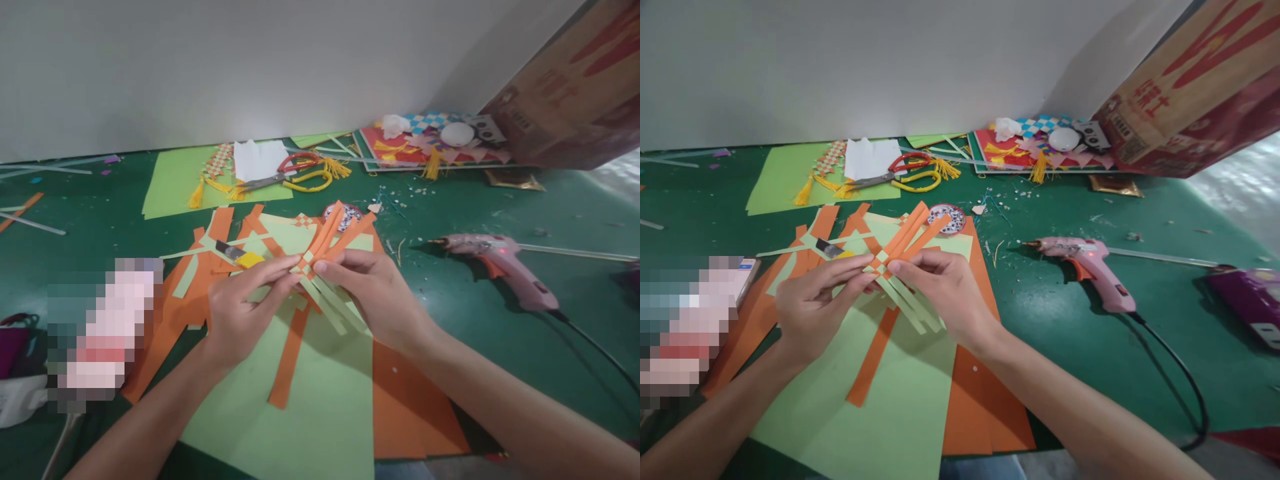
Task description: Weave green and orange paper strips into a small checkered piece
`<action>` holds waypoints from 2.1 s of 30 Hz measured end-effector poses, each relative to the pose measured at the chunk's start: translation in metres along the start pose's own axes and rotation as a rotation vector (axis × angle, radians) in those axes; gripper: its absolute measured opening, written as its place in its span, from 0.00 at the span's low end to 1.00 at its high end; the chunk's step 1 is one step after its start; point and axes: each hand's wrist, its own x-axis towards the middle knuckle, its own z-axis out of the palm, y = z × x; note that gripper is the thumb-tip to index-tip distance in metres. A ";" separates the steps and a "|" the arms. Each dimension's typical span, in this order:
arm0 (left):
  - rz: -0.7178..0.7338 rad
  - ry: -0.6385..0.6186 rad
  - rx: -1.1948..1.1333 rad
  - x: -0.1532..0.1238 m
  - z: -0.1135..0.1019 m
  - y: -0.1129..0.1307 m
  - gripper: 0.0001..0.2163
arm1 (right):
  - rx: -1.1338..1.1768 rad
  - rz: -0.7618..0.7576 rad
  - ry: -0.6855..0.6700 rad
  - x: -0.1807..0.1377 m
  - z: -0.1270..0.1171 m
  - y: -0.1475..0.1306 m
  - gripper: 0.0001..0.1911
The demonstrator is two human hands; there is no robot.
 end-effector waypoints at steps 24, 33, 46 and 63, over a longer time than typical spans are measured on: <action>-0.203 0.049 -0.074 0.004 0.001 0.004 0.04 | -0.321 -0.147 -0.002 -0.002 0.003 -0.007 0.15; -0.071 -0.037 -0.012 0.006 -0.002 0.004 0.08 | -0.327 -0.132 -0.019 -0.002 0.003 -0.008 0.17; -0.099 -0.014 -0.004 0.004 -0.002 0.004 0.06 | -0.247 -0.050 -0.027 0.000 0.001 -0.004 0.19; -0.308 -0.170 -0.281 0.006 -0.001 0.001 0.16 | -0.551 -0.802 0.119 -0.004 -0.006 0.001 0.05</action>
